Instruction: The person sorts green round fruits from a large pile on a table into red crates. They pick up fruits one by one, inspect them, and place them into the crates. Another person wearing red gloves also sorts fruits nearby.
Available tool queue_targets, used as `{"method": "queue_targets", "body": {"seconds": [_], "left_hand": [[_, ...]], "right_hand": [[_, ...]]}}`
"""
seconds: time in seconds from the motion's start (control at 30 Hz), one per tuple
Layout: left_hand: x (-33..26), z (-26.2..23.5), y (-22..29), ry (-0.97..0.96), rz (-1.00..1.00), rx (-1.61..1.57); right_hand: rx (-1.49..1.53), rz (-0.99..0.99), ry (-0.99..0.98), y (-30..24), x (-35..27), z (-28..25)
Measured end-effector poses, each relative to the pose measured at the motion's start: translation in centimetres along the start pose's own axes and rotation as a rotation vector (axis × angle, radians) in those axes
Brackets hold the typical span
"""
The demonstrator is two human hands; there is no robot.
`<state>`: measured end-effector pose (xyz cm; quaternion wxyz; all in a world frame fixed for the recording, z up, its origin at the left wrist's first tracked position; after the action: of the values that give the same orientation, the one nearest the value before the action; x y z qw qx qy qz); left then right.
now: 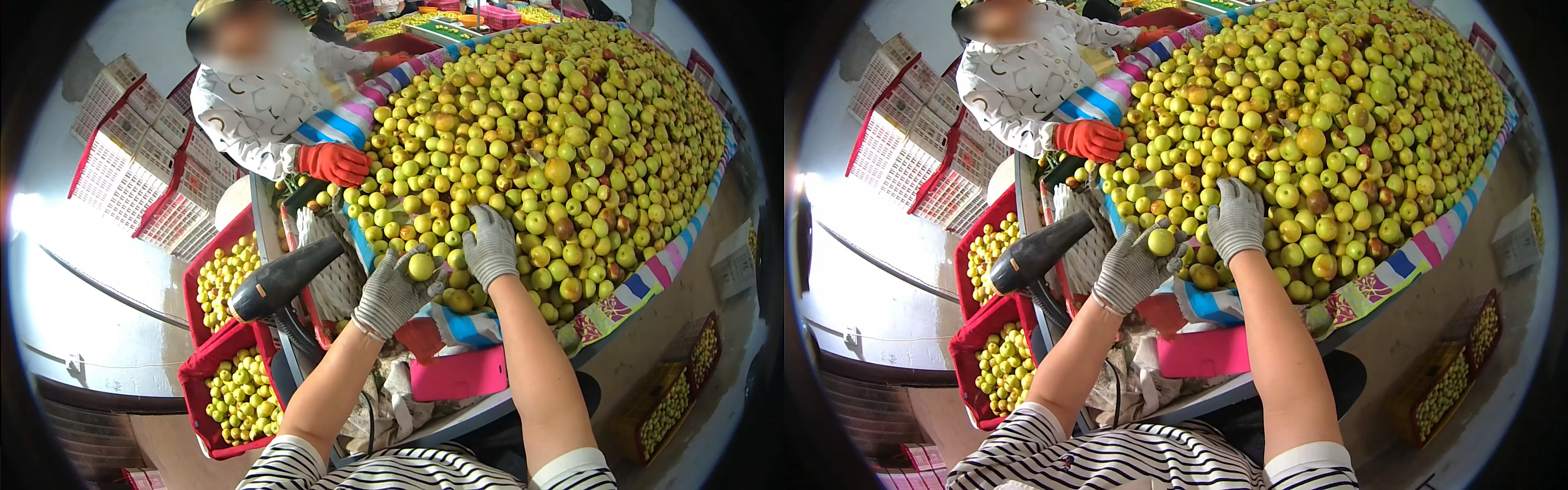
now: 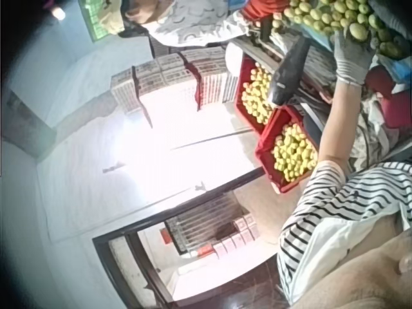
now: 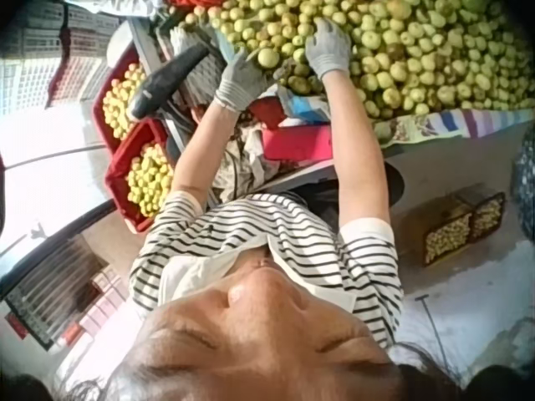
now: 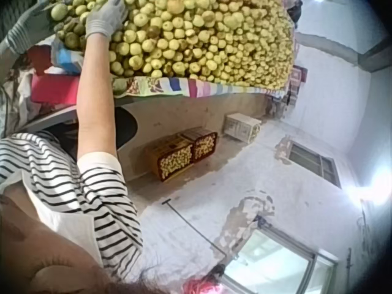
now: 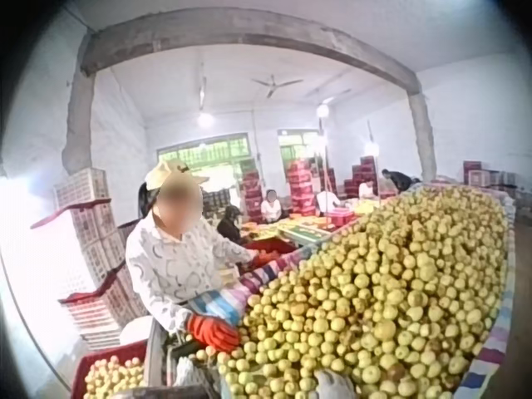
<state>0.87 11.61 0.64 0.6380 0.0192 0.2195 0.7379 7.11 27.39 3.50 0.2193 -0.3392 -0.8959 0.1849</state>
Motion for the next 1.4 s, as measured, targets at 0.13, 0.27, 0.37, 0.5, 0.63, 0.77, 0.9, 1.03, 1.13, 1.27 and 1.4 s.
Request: {"method": "queue_targets", "body": {"seconds": [0.13,0.27,0.37,0.5,0.63,0.77,0.9,1.03,1.13,1.27,1.4], "left_hand": [[-0.1,-0.1,-0.8,0.087,-0.017,0.131],[-0.9,1.2,-2.7,-0.013,-0.097,0.47],[-1.0,2.6,-3.6,-0.034,-0.183,0.778],[0.1,3.6,-4.1,-0.046,-0.268,1.155],[1.6,0.5,-1.6,-0.038,0.11,1.547],[0.6,-1.1,2.4,0.28,0.345,1.644],[-0.5,-0.7,5.1,0.504,0.41,2.103],[1.4,2.2,4.1,0.472,0.615,2.319],[5.3,6.0,-0.5,0.234,0.583,2.327],[9.7,4.8,-6.1,0.017,0.606,2.588],[13.0,5.2,-2.6,0.029,0.745,2.428]], "right_hand": [[-0.017,0.032,0.02,0.6,0.1,-0.2],[-0.071,0.135,-0.144,0.2,-0.3,0.4],[-0.01,0.161,-0.234,0.4,-0.6,1.5],[0.124,-0.036,-0.236,0.2,-0.3,4.3],[0.516,-0.107,-0.188,-1.7,-0.5,3.0],[0.364,-0.055,-0.035,-1.5,-0.4,0.8],[0.291,-0.037,0.172,-0.2,0.3,-1.3],[0.164,-0.013,0.229,0.0,0.1,-2.1],[0.224,0.025,0.252,1.2,0.3,-2.9],[0.34,-0.02,0.364,0.5,0.2,-3.6],[0.202,-0.028,0.306,0.7,0.2,-2.6]]}}
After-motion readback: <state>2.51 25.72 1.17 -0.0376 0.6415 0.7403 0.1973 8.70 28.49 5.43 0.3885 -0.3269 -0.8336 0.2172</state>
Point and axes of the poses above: each hand's wrist, its own x-axis towards the middle knuckle, its own z-axis out of the palm, y = z × x, the point moved 9 cm from there along x, towards the middle knuckle, and after that the axes turned 3 degrees about -z, right-handed, at the moved point
